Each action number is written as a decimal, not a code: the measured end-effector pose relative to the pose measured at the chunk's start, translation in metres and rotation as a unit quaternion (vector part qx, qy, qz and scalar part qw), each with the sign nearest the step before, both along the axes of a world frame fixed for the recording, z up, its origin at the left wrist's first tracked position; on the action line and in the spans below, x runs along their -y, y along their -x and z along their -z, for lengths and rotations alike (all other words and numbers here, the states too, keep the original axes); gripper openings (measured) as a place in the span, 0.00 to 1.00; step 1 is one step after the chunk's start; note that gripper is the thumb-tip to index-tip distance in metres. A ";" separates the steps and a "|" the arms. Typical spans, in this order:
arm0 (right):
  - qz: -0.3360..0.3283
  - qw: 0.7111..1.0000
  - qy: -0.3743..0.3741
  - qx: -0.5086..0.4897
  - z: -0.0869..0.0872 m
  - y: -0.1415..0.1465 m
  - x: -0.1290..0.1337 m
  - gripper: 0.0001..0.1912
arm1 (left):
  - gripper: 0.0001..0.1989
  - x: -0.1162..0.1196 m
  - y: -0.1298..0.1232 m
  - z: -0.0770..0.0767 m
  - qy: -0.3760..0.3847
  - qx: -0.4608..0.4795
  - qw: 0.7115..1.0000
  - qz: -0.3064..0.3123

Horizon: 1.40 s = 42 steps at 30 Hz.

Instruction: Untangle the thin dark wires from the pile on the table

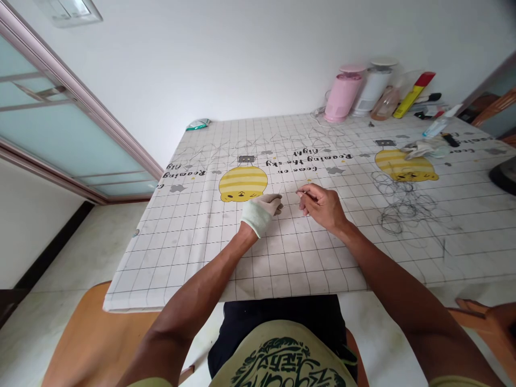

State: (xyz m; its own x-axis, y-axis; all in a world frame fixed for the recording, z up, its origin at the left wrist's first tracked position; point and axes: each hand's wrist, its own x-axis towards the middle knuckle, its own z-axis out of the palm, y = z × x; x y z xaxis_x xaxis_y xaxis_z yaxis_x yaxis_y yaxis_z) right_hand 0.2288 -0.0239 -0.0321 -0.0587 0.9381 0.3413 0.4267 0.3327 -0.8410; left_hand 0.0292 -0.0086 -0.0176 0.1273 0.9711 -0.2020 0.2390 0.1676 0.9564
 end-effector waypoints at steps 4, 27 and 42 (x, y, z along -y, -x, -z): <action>0.009 1.000 -0.028 0.001 -0.004 0.001 0.003 0.14 | 0.13 -0.002 -0.001 0.005 0.034 0.032 0.999 0.019; -0.042 0.995 0.086 -0.018 -0.005 -0.002 -0.002 0.16 | 0.15 -0.004 0.003 0.005 -0.058 -0.130 0.989 0.027; -0.114 0.941 0.225 -0.227 -0.005 -0.008 -0.008 0.17 | 0.14 0.007 0.002 -0.001 -0.055 -0.178 0.976 0.113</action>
State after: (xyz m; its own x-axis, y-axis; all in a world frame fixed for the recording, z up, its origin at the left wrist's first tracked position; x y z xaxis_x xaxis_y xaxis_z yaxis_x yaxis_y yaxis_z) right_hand 0.2366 -0.0156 -0.0268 -0.2196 0.9743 -0.0493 -0.0496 -0.0616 -0.9969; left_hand 0.0270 -0.0152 -0.0164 0.2811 0.9446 -0.1694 0.5793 -0.0263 0.8147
